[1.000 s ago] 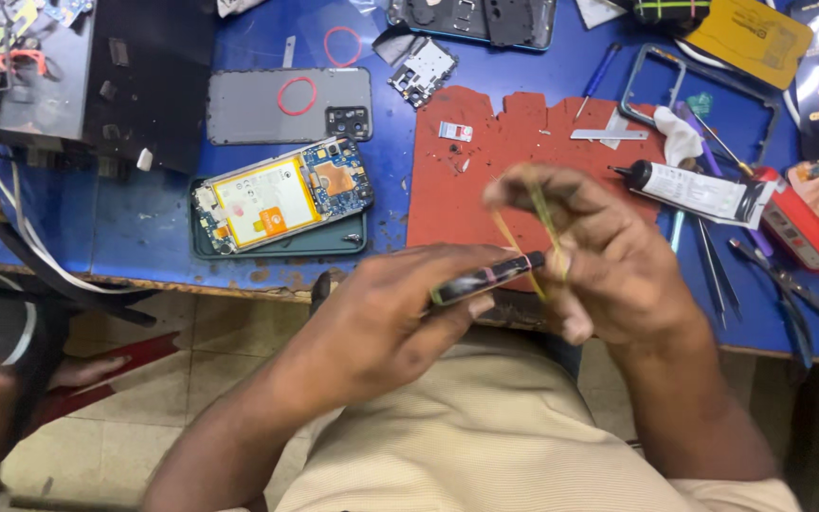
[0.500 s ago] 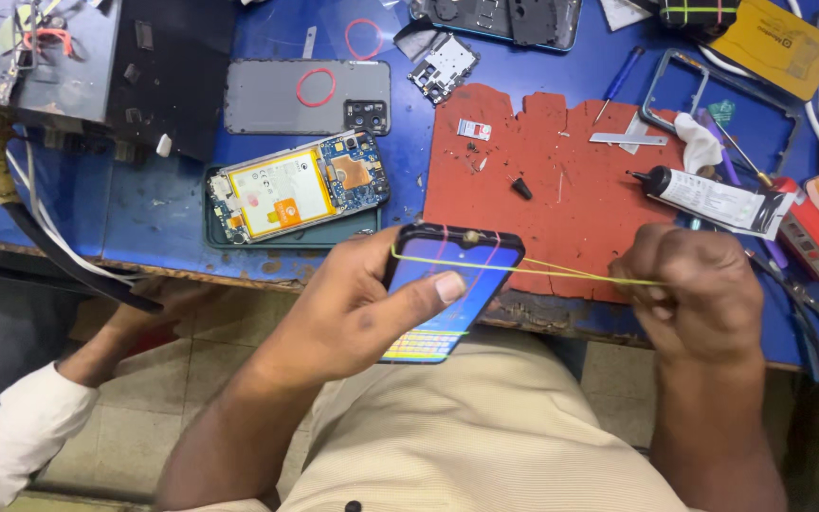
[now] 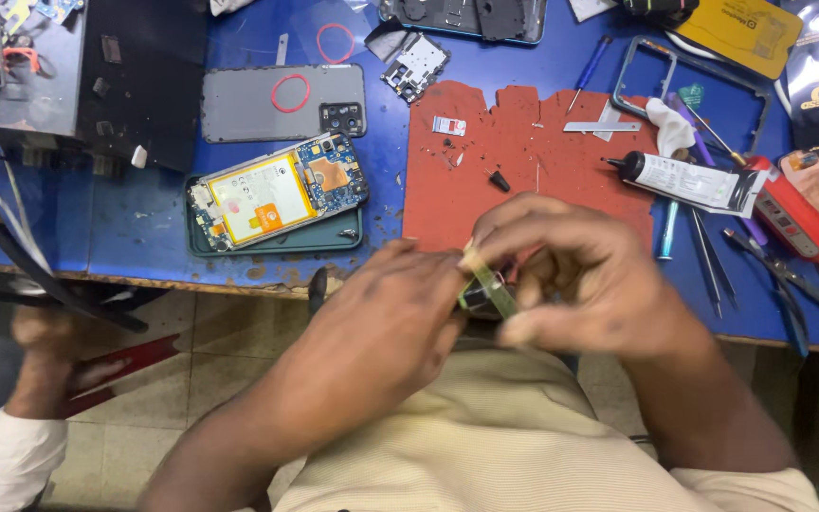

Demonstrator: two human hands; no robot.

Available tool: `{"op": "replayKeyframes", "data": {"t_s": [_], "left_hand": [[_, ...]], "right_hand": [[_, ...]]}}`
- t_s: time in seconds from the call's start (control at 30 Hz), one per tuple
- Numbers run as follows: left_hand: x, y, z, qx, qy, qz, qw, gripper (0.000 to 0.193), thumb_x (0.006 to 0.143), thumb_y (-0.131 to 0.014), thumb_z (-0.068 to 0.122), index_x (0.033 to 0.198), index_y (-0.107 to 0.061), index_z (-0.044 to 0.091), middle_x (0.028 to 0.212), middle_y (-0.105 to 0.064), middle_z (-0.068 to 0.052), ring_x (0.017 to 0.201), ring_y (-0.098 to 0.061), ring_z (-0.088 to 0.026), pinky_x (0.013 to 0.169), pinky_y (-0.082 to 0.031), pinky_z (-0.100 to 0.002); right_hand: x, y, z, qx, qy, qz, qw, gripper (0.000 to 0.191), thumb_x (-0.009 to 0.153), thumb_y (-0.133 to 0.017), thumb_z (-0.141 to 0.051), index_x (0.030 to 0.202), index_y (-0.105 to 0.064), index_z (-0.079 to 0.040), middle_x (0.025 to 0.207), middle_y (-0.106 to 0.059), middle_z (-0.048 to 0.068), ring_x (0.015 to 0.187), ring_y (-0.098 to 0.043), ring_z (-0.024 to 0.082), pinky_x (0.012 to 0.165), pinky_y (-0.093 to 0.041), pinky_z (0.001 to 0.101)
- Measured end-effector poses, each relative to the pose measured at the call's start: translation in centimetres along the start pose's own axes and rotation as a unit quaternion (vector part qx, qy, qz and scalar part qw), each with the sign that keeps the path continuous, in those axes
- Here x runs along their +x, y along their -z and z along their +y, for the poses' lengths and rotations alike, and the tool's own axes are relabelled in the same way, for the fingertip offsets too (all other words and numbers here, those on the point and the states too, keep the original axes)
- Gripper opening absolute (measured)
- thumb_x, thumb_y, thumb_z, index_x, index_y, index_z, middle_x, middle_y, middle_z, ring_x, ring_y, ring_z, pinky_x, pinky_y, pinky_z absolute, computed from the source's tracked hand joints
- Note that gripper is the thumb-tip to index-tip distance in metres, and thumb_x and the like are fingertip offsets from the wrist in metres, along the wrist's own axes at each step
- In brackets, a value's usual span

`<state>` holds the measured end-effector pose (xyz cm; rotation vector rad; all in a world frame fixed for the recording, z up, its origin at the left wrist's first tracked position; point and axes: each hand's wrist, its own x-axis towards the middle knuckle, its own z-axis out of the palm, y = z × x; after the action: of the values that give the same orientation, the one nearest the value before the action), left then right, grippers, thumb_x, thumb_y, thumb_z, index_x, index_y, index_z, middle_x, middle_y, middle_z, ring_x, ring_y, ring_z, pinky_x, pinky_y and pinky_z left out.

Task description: The person cleans the back of a smartphone screen assembly with a cloth, applies adhesive from a tube, and then attaches the back cover. They press the edges to secure the cover and wrap rubber bands around the phone to hold it in place while the adhesive sets.

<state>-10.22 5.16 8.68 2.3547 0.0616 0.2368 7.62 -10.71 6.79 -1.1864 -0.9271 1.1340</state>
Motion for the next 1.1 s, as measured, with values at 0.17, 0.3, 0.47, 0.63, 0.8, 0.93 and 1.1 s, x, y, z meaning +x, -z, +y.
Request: {"op": "replayKeyframes", "data": {"t_s": [0.17,0.3,0.47,0.63,0.8,0.93,1.1], "left_hand": [[0.0,-0.3,0.0,0.009,0.091,-0.046,0.995,0.027,0.091,-0.061,0.008,0.116,-0.059,-0.001,0.102,-0.072,-0.017,0.103,-0.069,-0.036,0.093,-0.046,-0.052],[-0.4,-0.9,-1.5,-0.124,0.195,-0.025,0.973,0.032,0.097,-0.063,0.015,0.127,-0.064,0.003,0.101,-0.075,-0.017,0.094,-0.071,-0.035,0.08,-0.054,-0.046],[-0.4,-2.6,-4.2,-0.49,0.173,0.123,0.846,0.032,0.104,-0.06,0.012,0.131,-0.059,-0.007,0.114,-0.076,-0.018,0.102,-0.074,-0.024,0.093,-0.06,-0.041],[-0.3,-4.1,-5.1,-0.697,0.13,0.199,0.676,0.039,0.109,-0.058,0.016,0.139,-0.054,-0.009,0.127,-0.07,-0.023,0.117,-0.071,-0.031,0.105,-0.059,-0.047],[-0.4,-4.8,-5.7,-0.724,0.116,0.19,0.653,0.045,0.108,-0.06,0.02,0.142,-0.051,-0.008,0.134,-0.066,-0.026,0.123,-0.069,-0.035,0.104,-0.059,-0.05],[-1.1,-5.9,-6.5,-0.738,0.067,0.179,0.648,0.048,0.105,-0.066,0.018,0.146,-0.05,-0.002,0.142,-0.061,-0.024,0.135,-0.062,-0.036,0.115,-0.052,-0.052],[-2.5,-9.0,-7.2,-0.75,0.038,0.182,0.635,0.042,0.104,-0.071,0.014,0.14,-0.056,-0.003,0.145,-0.061,-0.025,0.142,-0.057,-0.04,0.125,-0.044,-0.057]], "right_hand": [[0.6,-1.4,0.0,-0.344,0.088,0.057,0.933,0.035,0.081,-0.082,-0.001,0.112,-0.065,0.0,0.113,-0.062,0.012,0.082,-0.07,0.011,0.066,-0.059,0.0224],[-0.4,-2.0,2.4,-0.199,0.152,0.243,0.937,0.032,0.091,-0.076,-0.003,0.116,-0.056,-0.002,0.117,-0.057,0.01,0.091,-0.065,0.012,0.072,-0.06,0.0255],[-1.3,-2.3,6.3,-0.01,0.032,0.249,0.968,0.029,0.1,-0.071,-0.004,0.125,-0.056,0.0,0.11,-0.071,0.013,0.097,-0.073,0.016,0.083,-0.061,0.0296],[-1.3,-3.4,8.4,0.063,-0.06,0.193,0.977,0.036,0.093,-0.071,-0.001,0.126,-0.056,0.002,0.109,-0.073,0.012,0.1,-0.07,0.014,0.087,-0.058,0.0286],[-1.1,-3.9,8.3,0.034,-0.075,0.188,0.979,0.034,0.093,-0.072,-0.001,0.124,-0.062,0.006,0.111,-0.075,0.013,0.101,-0.071,0.015,0.09,-0.059,0.029],[-0.9,-4.6,7.4,-0.029,-0.04,0.208,0.977,0.031,0.093,-0.074,-0.002,0.122,-0.064,0.006,0.109,-0.075,0.013,0.098,-0.072,0.013,0.086,-0.06,0.027],[-0.6,-6.3,6.5,-0.167,0.035,0.217,0.961,0.027,0.094,-0.075,-0.002,0.119,-0.067,0.006,0.106,-0.076,0.011,0.095,-0.072,0.011,0.083,-0.061,0.0251]]}}
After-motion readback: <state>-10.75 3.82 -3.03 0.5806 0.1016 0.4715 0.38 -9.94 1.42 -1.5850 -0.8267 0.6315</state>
